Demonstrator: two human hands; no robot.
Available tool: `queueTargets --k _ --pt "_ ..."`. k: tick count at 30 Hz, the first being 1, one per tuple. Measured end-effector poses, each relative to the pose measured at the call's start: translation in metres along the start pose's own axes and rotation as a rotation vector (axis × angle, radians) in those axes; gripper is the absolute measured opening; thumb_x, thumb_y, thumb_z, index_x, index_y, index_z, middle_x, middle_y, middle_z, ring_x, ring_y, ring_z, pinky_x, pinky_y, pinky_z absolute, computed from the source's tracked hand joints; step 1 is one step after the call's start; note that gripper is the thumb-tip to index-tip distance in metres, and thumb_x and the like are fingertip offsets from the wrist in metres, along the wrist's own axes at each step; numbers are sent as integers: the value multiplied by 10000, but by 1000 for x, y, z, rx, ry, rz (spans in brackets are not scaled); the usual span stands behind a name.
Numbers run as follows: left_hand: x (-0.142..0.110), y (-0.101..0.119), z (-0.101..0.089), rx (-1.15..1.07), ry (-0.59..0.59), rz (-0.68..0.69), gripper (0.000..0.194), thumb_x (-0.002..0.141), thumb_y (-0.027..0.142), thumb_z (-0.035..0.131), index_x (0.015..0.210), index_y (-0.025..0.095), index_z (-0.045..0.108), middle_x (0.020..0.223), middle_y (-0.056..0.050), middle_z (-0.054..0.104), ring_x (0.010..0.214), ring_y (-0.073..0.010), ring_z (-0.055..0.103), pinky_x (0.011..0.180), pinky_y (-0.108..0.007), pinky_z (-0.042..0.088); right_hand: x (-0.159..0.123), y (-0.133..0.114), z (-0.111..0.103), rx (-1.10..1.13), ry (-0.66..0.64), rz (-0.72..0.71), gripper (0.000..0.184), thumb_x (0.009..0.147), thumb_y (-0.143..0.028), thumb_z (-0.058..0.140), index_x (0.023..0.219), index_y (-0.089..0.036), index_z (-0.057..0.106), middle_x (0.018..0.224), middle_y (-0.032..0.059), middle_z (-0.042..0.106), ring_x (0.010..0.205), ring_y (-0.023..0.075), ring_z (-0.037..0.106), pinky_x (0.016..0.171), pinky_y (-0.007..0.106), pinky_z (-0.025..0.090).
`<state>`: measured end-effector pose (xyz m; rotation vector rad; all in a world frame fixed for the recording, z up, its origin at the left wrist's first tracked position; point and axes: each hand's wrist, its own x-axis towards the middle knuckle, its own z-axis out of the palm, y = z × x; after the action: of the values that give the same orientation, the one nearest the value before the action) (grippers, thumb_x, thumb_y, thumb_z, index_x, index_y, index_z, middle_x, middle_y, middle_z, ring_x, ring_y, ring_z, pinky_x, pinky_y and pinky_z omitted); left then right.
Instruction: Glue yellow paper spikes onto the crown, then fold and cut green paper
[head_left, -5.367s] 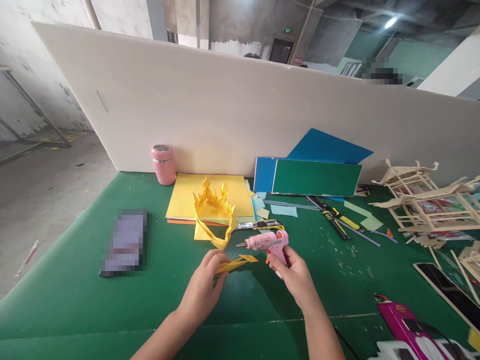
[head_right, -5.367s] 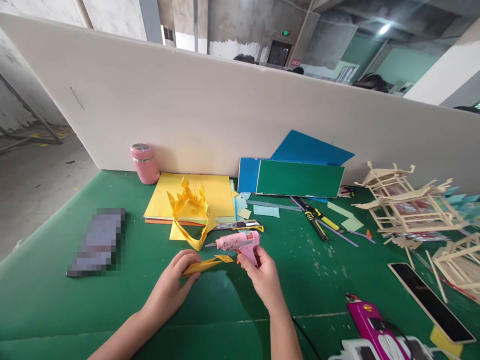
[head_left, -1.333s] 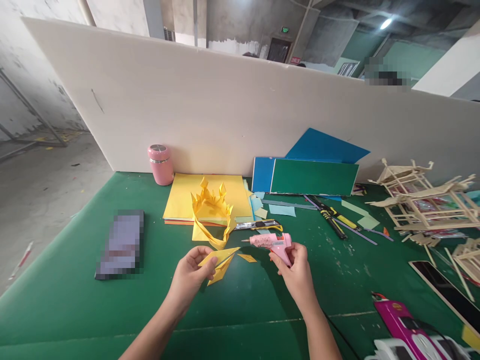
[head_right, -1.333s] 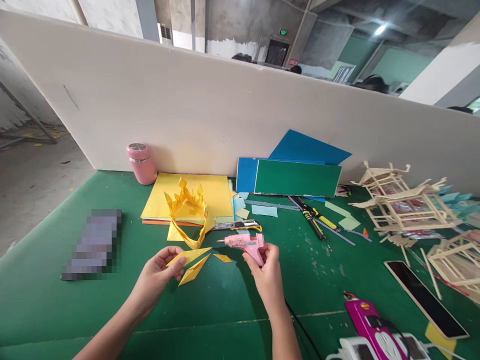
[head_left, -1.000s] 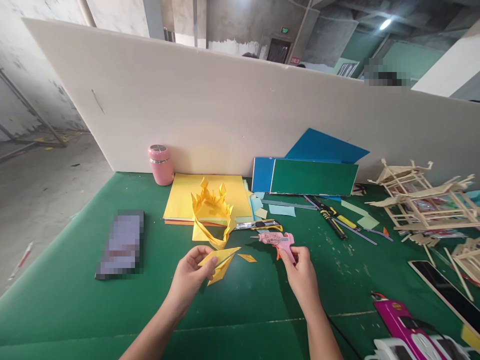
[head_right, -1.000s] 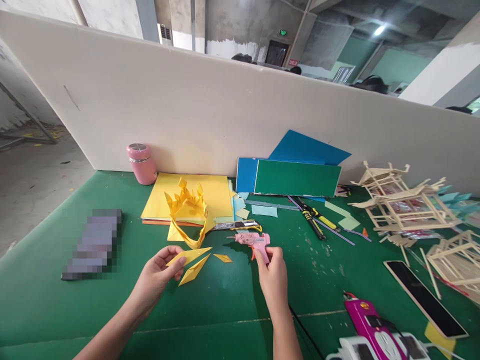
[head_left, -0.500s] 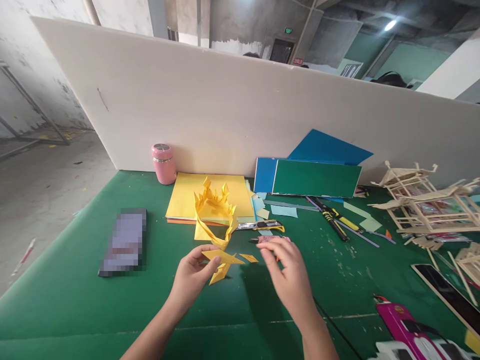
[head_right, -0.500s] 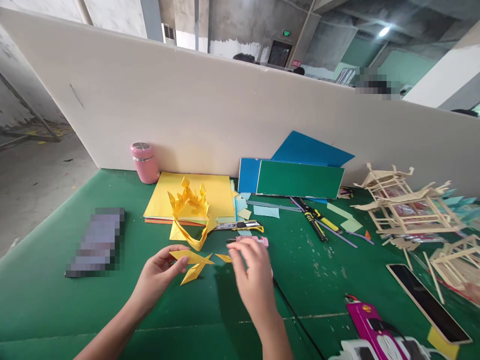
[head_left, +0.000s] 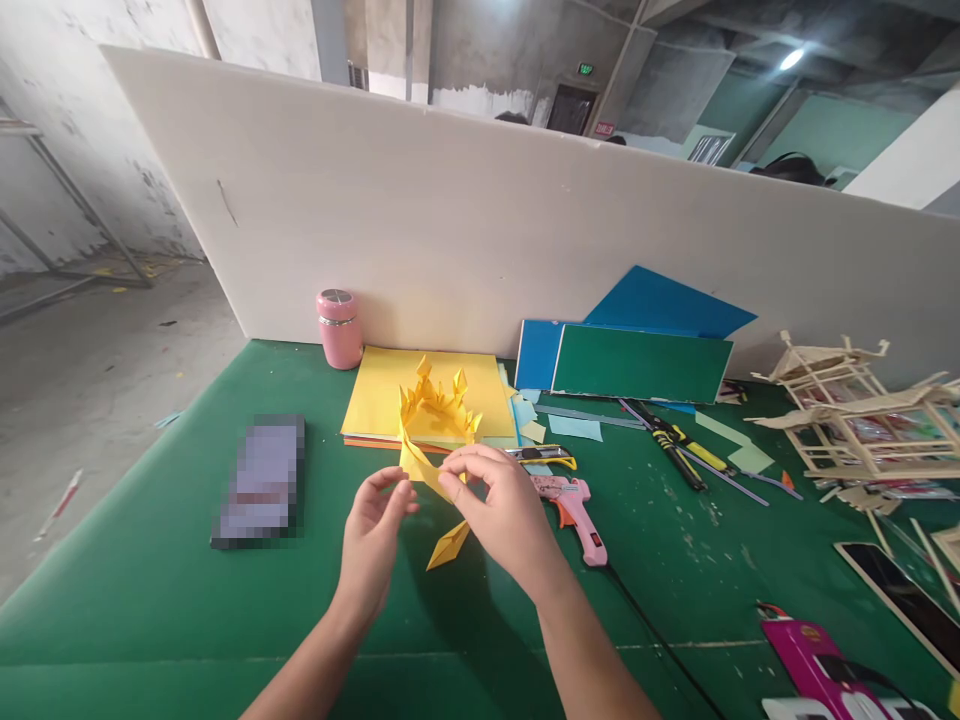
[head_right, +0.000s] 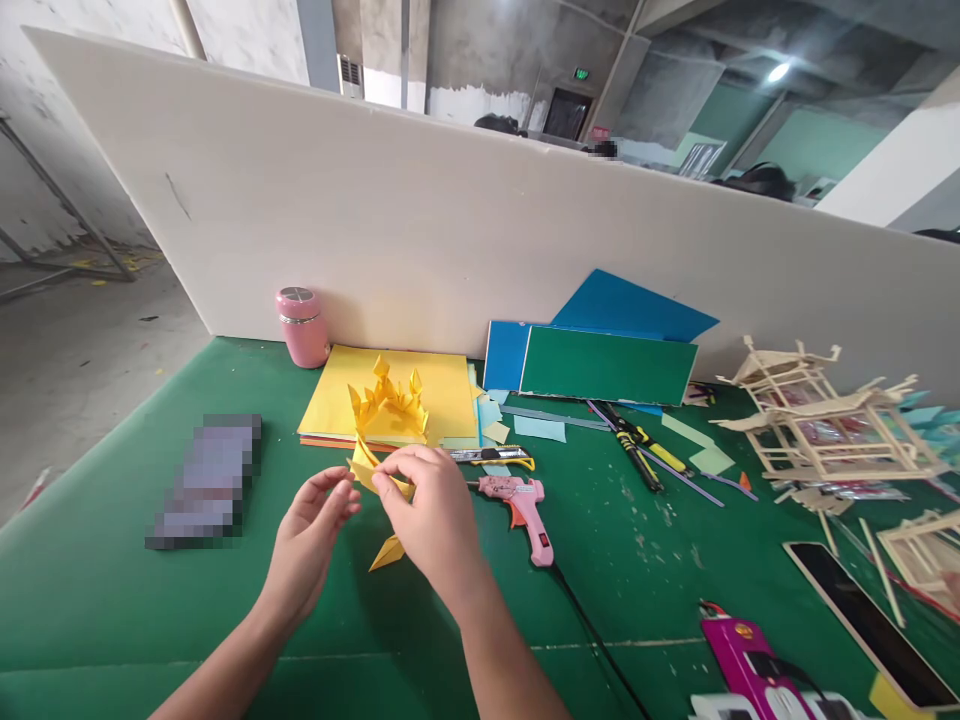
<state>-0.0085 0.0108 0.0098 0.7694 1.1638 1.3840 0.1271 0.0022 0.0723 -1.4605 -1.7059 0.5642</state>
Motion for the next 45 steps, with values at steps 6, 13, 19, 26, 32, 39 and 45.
queueTargets --k 6,13,19,26,32,39,45 --pt "10 -9 -5 -90 101 -120 241 702 243 695 937 200 669 1009 -42 681 931 -161 633 860 -266 492 16 -7 19 15 26 38 112 815 -211 608 787 -209 716 1087 66 711 1009 233 645 874 375 499" --pt "9 -6 -1 -129 61 -253 294 687 134 648 974 196 665 1091 -70 700 1147 -226 573 1004 -341 412 33 -9 34 -119 -63 89 142 825 -178 600 755 -201 721 948 68 741 918 246 682 776 345 522" --pt "12 -10 -1 -38 -71 -185 353 570 280 767 899 179 688 1007 -65 714 1005 -247 609 893 -343 449 35 -13 34 -1 -47 100 111 797 -183 633 732 -192 722 923 61 701 899 214 663 771 310 518" --pt "17 -9 2 46 -13 -169 433 466 414 833 803 165 723 783 -32 697 721 -163 570 736 -301 445 39 -6 23 338 286 -3 152 826 -279 585 813 -195 712 801 29 660 714 149 614 646 258 518" --pt "17 -9 6 -69 23 -130 457 398 432 864 696 172 634 726 3 650 717 -146 600 733 -291 493 39 6 19 174 430 -17 166 822 -296 556 753 -180 653 760 53 694 647 167 634 606 273 520" --pt "14 -11 7 -133 11 -94 465 408 370 878 693 182 562 718 38 618 673 -112 604 670 -253 532 32 15 28 68 354 31 145 812 -296 557 702 -205 585 681 38 714 599 176 676 577 264 522" --pt "14 -11 10 -132 0 -88 459 405 376 880 650 175 548 659 47 604 582 -87 575 588 -217 515 27 15 27 -45 293 26 168 796 -296 564 649 -216 545 661 32 714 593 186 677 558 272 502"
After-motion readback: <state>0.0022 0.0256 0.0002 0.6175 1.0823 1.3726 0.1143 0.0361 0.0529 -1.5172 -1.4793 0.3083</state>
